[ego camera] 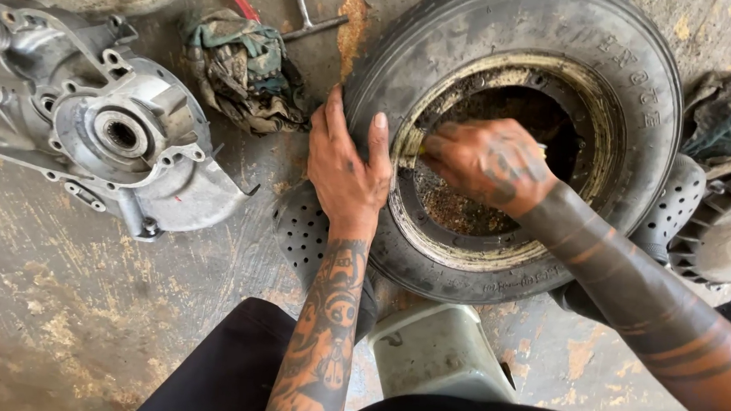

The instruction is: Cleaning the inner rim of a motorcycle tire using a small scraping tool

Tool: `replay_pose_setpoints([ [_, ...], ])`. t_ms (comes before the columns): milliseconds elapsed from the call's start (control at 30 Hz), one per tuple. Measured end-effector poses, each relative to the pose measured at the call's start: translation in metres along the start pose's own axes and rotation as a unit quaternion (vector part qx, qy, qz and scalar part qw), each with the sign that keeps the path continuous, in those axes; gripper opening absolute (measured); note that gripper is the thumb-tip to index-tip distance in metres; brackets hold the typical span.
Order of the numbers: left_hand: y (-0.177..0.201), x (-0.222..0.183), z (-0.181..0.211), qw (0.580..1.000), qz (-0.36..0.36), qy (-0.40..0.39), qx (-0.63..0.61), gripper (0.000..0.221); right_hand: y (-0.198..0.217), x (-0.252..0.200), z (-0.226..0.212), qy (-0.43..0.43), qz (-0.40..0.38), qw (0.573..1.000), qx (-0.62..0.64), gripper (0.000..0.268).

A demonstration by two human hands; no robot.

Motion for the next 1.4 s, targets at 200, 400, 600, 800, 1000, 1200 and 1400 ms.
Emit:
replay_pose_setpoints([
  [200, 0.007, 0.003, 0.008, 1.0, -0.003, 0.0, -0.025, 0.067, -0.013, -0.001, 0.014, 0.014, 0.029, 0.999, 0.022, 0.023],
  [400, 0.005, 0.002, 0.006, 1.0, -0.005, 0.0, -0.022, 0.066, 0.002, 0.004, 0.01, -0.028, 0.04, 0.997, 0.062, 0.016],
  [600, 0.004, 0.001, 0.004, 1.0, -0.006, 0.003, -0.013, 0.067, 0.013, 0.0, 0.018, -0.044, 0.062, 0.997, -0.008, 0.015],
  [800, 0.005, 0.001, 0.004, 1.0, -0.008, 0.0, -0.016, 0.065, 0.023, -0.001, 0.016, -0.055, 0.014, 0.998, 0.042, 0.016],
  [1000, -0.001, 0.0, -0.001, 1.0, -0.005, 0.0, 0.009, 0.064, 0.032, -0.002, 0.013, -0.062, 0.006, 0.998, 0.031, 0.016],
  [1200, 0.009, 0.002, 0.009, 1.0, -0.003, -0.005, -0.022, 0.065, 0.024, 0.008, -0.014, -0.102, -0.099, 0.985, 0.096, 0.022],
  [1400, 0.003, 0.002, 0.003, 1.0, -0.002, -0.001, -0.016, 0.065, 0.007, -0.001, -0.012, -0.092, -0.08, 0.99, 0.078, 0.021],
])
Point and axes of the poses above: each hand's wrist, its own x-axis towards the middle knuckle, its own y-axis out of the back of the hand, z = x × y, the point moved 2 cm from there along x, towards the middle knuckle, and after that the axes turned 2 degrees about x, right-handed, at the moved point
